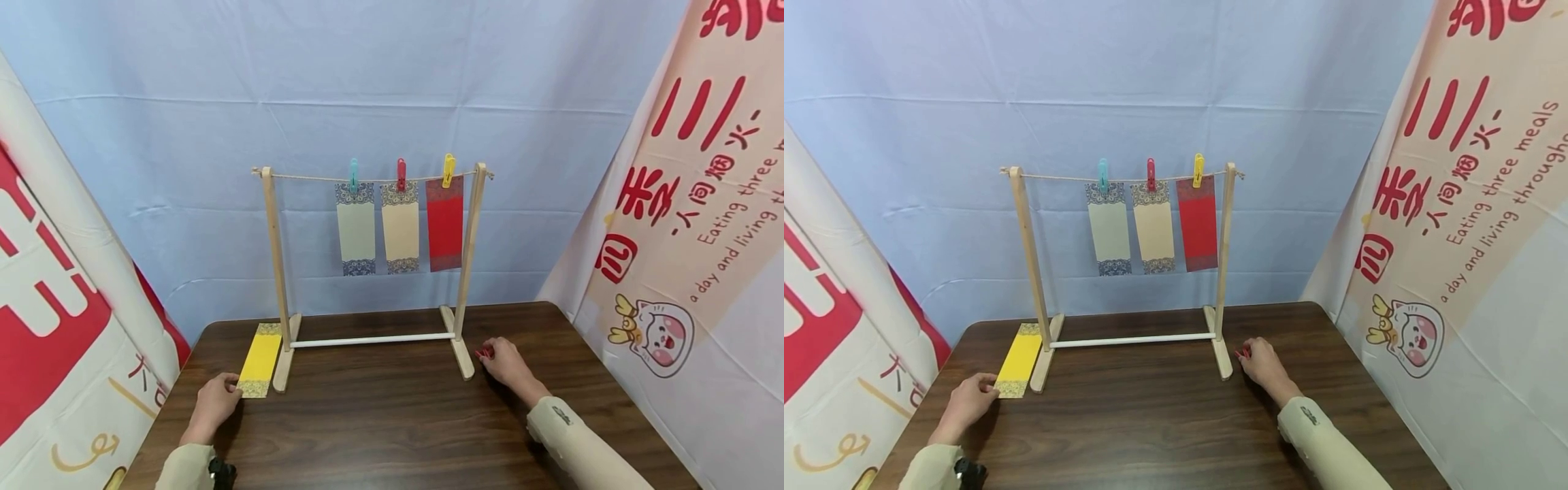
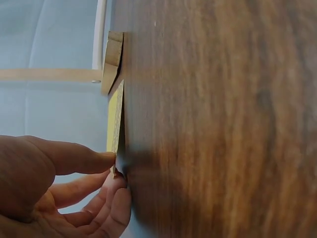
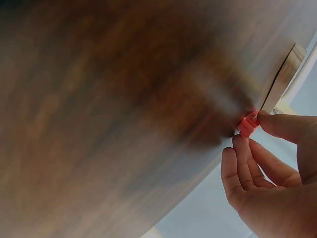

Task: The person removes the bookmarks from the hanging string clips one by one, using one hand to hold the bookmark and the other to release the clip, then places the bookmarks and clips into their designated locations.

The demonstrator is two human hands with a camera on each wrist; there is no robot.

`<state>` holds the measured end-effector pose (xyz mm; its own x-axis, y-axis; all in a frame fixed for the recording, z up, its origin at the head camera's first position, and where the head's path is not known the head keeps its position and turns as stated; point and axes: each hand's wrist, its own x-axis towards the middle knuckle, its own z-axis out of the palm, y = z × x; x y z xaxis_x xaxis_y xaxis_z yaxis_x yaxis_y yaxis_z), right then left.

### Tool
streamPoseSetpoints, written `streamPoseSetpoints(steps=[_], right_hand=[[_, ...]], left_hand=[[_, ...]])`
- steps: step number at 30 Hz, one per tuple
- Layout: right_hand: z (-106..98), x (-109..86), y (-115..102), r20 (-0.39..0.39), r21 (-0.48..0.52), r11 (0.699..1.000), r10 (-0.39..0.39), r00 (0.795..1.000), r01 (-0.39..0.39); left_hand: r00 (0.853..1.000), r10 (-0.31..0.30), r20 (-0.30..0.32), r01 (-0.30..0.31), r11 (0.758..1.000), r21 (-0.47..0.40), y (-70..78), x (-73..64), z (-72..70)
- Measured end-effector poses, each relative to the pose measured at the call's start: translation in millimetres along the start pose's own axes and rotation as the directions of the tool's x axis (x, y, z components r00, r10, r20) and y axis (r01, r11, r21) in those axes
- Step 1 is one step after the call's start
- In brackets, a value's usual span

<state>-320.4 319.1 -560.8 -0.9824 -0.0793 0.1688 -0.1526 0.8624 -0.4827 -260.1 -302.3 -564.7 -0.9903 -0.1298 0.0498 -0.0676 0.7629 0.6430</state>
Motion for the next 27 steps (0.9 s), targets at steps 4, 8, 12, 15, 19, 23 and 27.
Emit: streamPoseSetpoints(steps=[4,8,12,15,19,23,27], right_hand=[[-0.2,-0.7,-0.7,-0.011,-0.006,1.000,0.001,1.000,-0.001],[1.1,-1.9,1.3,-0.023,-0.017,1.000,-0.011,1.000,0.010],[1.5,-4.3,2.6,-0.034,-0.016,1.000,-0.026,0.999,0.025],[0.0,-5.5,2.1,-0.038,-0.016,0.999,-0.029,0.999,0.028],[-2.9,-5.9,0.7,-0.056,-0.015,1.000,-0.025,0.998,0.024],[-5.0,-6.4,-1.2,-0.069,-0.005,1.000,-0.021,0.997,0.020],[-6.9,-6.7,-4.5,-0.074,0.005,1.000,-0.027,0.997,0.027]], left_hand=[[1.000,0.006,-0.009,-0.006,1.000,0.005,0.9,0.0,-0.1],[1.000,-0.001,-0.012,0.001,1.000,0.012,1.0,-0.6,1.0],[1.000,-0.005,-0.009,0.005,1.000,0.011,-0.2,-0.9,1.7],[1.000,-0.006,-0.013,0.006,1.000,0.014,-1.1,-0.2,2.2],[0.999,-0.008,-0.032,0.009,1.000,0.017,0.6,0.1,1.9],[0.999,-0.007,-0.044,0.008,1.000,0.014,4.2,-1.5,0.9],[0.999,-0.006,-0.053,0.006,1.000,0.007,10.3,-4.2,1.0]])
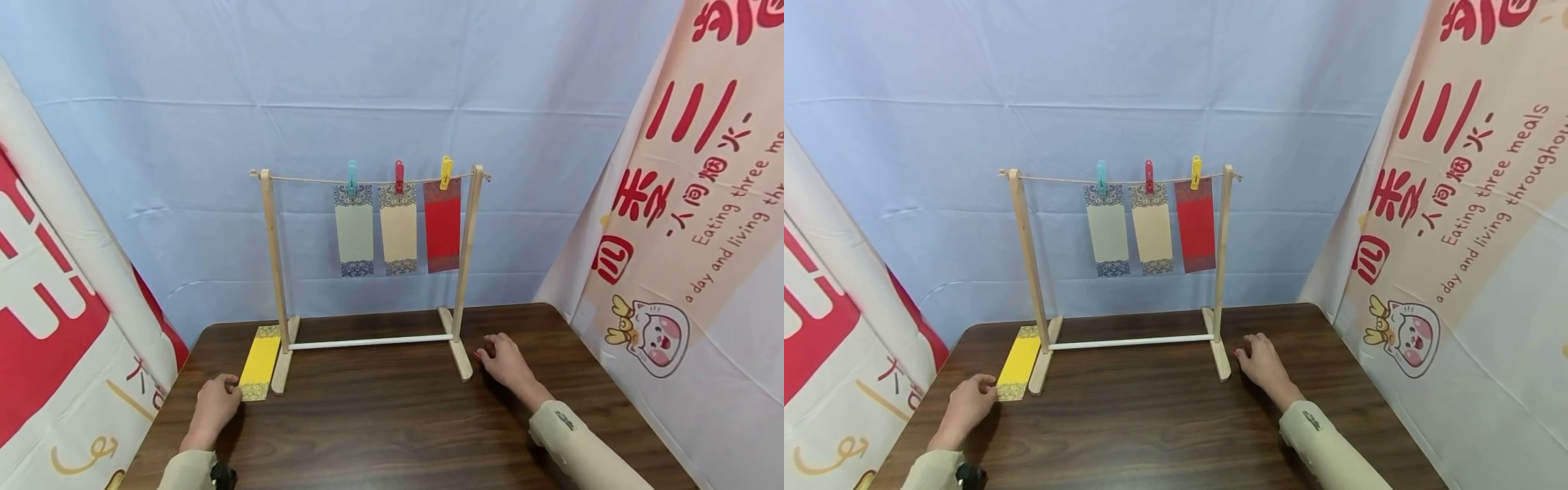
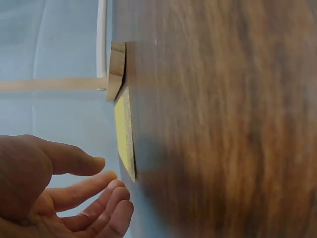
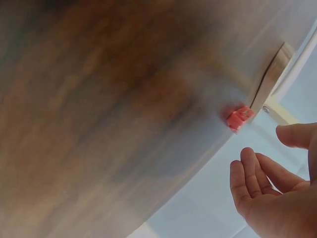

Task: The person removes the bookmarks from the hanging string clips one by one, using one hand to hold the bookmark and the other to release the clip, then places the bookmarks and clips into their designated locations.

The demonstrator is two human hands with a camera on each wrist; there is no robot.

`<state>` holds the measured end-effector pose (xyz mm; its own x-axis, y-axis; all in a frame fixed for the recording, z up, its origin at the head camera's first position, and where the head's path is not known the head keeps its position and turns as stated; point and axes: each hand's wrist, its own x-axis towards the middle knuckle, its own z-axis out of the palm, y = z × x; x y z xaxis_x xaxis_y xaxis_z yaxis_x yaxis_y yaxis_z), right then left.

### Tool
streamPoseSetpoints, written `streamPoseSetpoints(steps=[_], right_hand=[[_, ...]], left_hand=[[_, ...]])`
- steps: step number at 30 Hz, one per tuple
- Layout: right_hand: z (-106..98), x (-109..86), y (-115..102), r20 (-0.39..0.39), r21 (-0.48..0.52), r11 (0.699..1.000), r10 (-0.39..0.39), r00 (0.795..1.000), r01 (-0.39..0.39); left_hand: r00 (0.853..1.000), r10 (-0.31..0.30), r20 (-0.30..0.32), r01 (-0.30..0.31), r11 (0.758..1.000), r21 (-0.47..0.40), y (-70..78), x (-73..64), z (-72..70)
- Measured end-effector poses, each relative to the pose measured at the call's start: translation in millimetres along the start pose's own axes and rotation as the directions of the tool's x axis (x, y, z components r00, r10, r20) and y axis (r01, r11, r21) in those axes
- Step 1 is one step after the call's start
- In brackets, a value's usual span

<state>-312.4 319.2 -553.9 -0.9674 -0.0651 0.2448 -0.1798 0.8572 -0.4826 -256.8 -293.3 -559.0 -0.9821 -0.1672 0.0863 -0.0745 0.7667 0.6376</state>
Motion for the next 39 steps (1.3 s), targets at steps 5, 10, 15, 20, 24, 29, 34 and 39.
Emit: streamPoseSetpoints(steps=[5,10,15,20,24,29,34,39], right_hand=[[-2.9,2.7,-5.6,-0.017,0.013,0.999,-0.036,0.999,0.036],[-6.7,5.9,-12.6,-0.041,0.026,0.997,-0.066,0.997,0.067],[-12.1,8.3,-20.3,-0.060,0.042,0.995,-0.087,0.994,0.089],[-16.7,10.7,-28.2,-0.053,0.052,0.991,-0.118,0.992,0.120],[-19.3,10.9,-36.5,-0.025,0.052,0.989,-0.139,0.990,0.140],[-20.7,10.5,-47.7,-0.021,0.060,0.984,-0.165,0.986,0.166],[-23.0,13.3,-55.6,-0.053,0.042,0.977,-0.205,0.977,0.207],[-27.2,15.0,-62.5,-0.047,0.039,0.973,-0.227,0.973,0.229]], left_hand=[[1.000,0.015,-0.023,-0.015,1.000,0.004,7.4,-2.6,-0.1],[0.999,0.022,-0.025,-0.022,1.000,0.013,12.0,-2.7,-0.4],[0.999,0.040,-0.004,-0.040,0.999,0.007,18.2,-2.0,-1.5],[0.998,0.059,0.009,-0.059,0.998,-0.002,25.4,-2.0,-0.4],[0.998,0.067,0.020,-0.067,0.998,-0.005,31.5,-2.7,1.6],[0.995,0.098,0.012,-0.098,0.995,-0.006,39.8,-2.2,3.4],[0.993,0.115,0.015,-0.114,0.993,-0.019,49.7,-2.2,2.4],[0.992,0.123,0.038,-0.122,0.992,-0.024,58.0,-2.4,2.5]])
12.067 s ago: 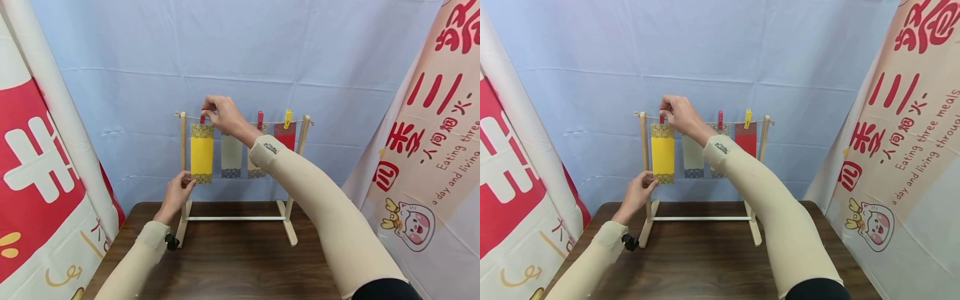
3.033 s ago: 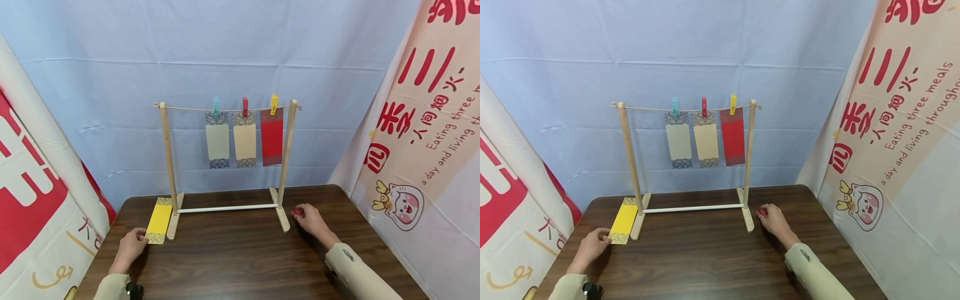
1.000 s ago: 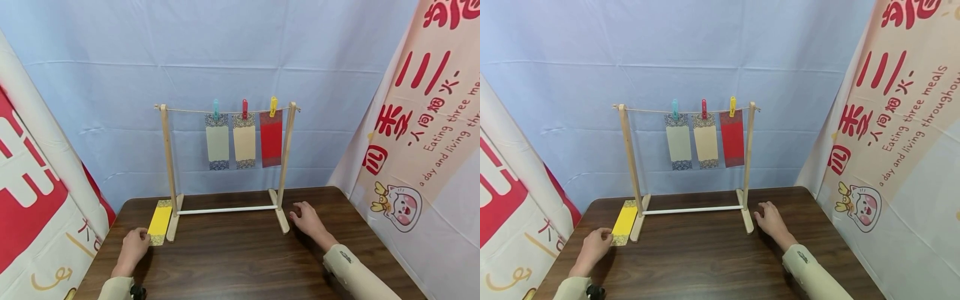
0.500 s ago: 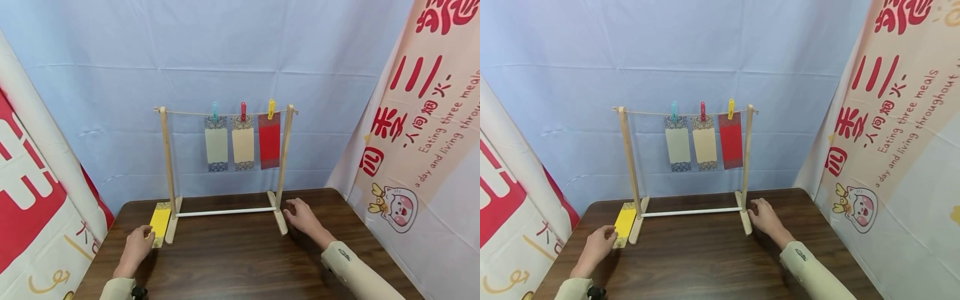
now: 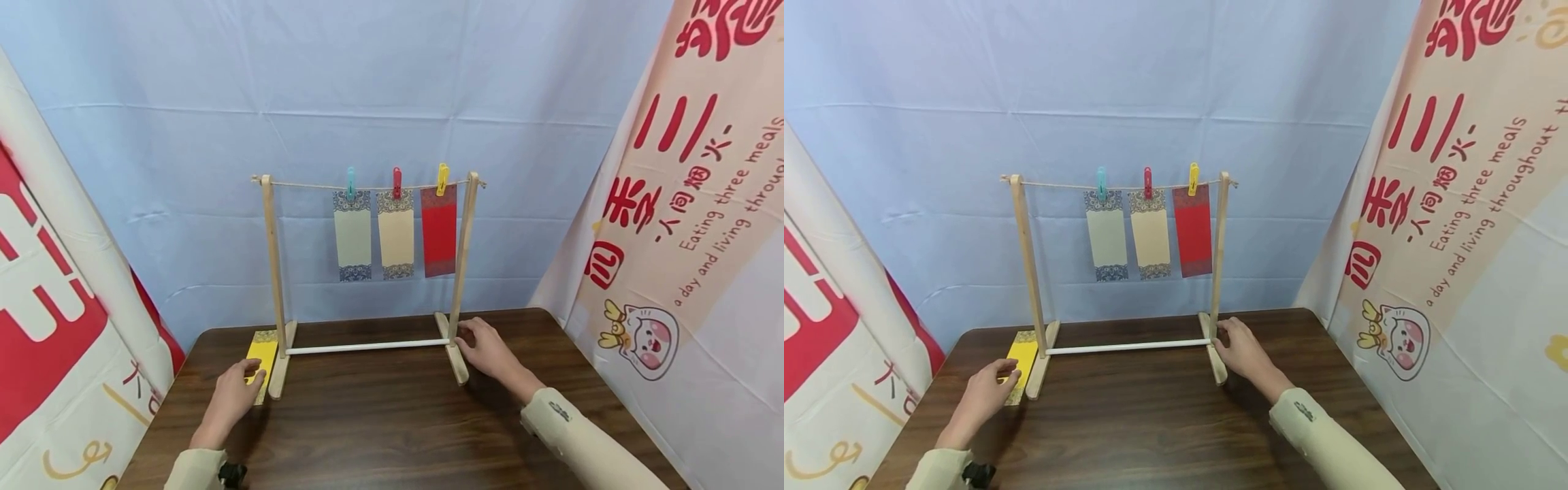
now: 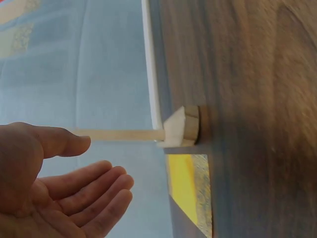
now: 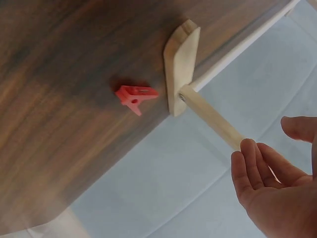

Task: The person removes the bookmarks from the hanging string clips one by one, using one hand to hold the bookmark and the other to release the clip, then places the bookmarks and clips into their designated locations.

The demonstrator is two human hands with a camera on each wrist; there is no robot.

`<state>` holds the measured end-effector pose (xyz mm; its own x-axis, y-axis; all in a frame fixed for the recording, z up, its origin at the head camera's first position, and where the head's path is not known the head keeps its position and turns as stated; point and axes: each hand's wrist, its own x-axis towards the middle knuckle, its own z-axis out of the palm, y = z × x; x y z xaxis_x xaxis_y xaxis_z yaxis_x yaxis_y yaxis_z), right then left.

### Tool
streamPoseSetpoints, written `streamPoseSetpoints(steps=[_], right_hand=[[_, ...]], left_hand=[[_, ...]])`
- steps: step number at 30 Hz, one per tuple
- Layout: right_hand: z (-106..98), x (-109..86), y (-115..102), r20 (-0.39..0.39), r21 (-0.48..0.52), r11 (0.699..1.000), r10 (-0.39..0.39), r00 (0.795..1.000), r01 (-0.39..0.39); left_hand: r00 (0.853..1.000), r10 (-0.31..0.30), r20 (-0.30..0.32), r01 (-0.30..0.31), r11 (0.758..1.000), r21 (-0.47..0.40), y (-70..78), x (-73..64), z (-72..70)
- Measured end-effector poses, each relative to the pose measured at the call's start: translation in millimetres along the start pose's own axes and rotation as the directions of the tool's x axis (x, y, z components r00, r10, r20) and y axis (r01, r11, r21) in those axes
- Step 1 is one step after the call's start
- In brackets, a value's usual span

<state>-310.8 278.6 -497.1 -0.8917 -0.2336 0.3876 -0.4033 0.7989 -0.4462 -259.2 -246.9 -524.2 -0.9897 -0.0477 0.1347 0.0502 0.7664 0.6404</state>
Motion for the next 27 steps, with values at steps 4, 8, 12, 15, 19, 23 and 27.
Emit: streamPoseSetpoints(steps=[4,8,12,15,19,23,27], right_hand=[[-2.3,3.9,-5.7,0.009,0.001,1.000,-0.010,1.000,0.010],[-5.1,7.2,-13.0,-0.001,-0.004,1.000,-0.029,1.000,0.029],[-8.0,9.5,-20.4,-0.016,-0.005,0.998,-0.060,0.998,0.060],[-9.2,11.7,-24.3,-0.013,-0.007,0.998,-0.069,0.998,0.069],[-11.5,14.8,-31.5,-0.012,0.001,0.998,-0.071,0.997,0.071],[-14.3,18.3,-39.7,-0.024,0.015,0.996,-0.083,0.996,0.084],[-16.3,22.2,-45.2,-0.036,0.019,0.994,-0.111,0.993,0.112]], left_hand=[[1.000,0.008,0.004,-0.008,1.000,-0.010,6.6,1.3,0.3],[1.000,0.024,0.014,-0.024,1.000,-0.018,12.0,3.6,0.5],[0.999,0.048,0.019,-0.047,0.998,-0.035,18.5,4.6,0.3],[0.998,0.063,0.015,-0.063,0.997,-0.049,23.6,6.1,1.4],[0.996,0.083,0.017,-0.082,0.995,-0.052,29.5,8.2,3.9],[0.994,0.108,0.010,-0.107,0.993,-0.047,35.6,9.4,5.5],[0.991,0.135,-0.004,-0.135,0.990,-0.050,40.4,10.9,5.9]])
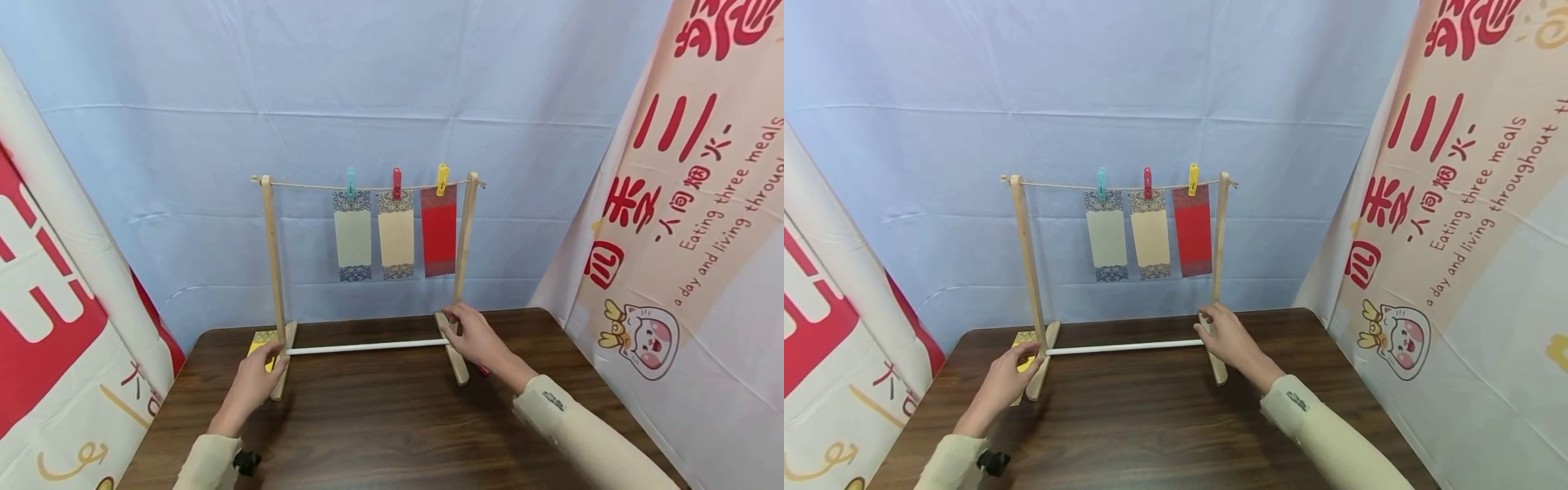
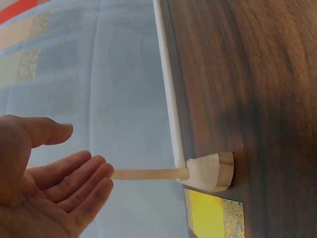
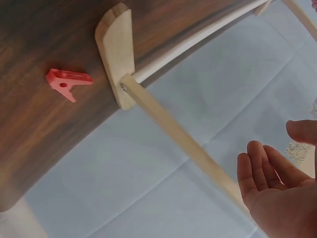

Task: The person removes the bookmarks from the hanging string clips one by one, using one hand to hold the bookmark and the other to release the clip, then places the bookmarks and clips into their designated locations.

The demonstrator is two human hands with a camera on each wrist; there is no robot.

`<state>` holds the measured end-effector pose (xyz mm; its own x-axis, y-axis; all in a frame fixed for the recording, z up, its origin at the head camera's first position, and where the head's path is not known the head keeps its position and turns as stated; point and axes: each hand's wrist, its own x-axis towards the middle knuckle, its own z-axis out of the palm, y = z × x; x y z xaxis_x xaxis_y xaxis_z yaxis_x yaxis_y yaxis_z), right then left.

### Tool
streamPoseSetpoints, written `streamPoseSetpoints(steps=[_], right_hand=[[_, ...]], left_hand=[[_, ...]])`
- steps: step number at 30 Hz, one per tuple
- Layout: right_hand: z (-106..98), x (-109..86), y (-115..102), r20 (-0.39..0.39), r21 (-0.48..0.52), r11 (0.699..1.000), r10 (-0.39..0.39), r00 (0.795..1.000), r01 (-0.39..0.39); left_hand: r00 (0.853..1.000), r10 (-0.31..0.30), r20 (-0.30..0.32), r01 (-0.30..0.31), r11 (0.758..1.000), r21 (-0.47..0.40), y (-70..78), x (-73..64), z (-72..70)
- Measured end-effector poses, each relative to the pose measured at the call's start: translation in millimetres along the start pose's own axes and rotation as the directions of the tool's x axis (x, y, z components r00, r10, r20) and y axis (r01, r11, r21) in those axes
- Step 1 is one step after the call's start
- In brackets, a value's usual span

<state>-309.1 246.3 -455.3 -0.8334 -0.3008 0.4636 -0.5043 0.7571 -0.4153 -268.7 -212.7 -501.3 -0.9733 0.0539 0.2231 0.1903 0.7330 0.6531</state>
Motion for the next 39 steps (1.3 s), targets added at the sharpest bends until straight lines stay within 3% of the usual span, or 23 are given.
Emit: streamPoseSetpoints(steps=[5,12,19,39], right_hand=[[-4.1,3.8,-5.9,-0.009,0.006,0.999,-0.034,0.999,0.034],[-10.0,10.2,-13.8,0.006,0.028,0.999,-0.031,0.999,0.031],[-15.9,18.4,-21.4,0.007,0.041,0.998,-0.045,0.999,0.045],[-21.8,36.9,-40.4,0.008,0.005,0.994,-0.113,0.994,0.113]], left_hand=[[1.000,0.029,-0.002,-0.030,0.999,-0.024,2.8,2.9,-0.4],[0.996,0.074,-0.050,-0.076,0.997,-0.027,6.5,11.5,1.6],[0.993,0.101,-0.056,-0.106,0.989,-0.100,12.6,19.0,3.2],[0.986,0.136,-0.094,-0.151,0.972,-0.182,31.3,34.9,4.7]])
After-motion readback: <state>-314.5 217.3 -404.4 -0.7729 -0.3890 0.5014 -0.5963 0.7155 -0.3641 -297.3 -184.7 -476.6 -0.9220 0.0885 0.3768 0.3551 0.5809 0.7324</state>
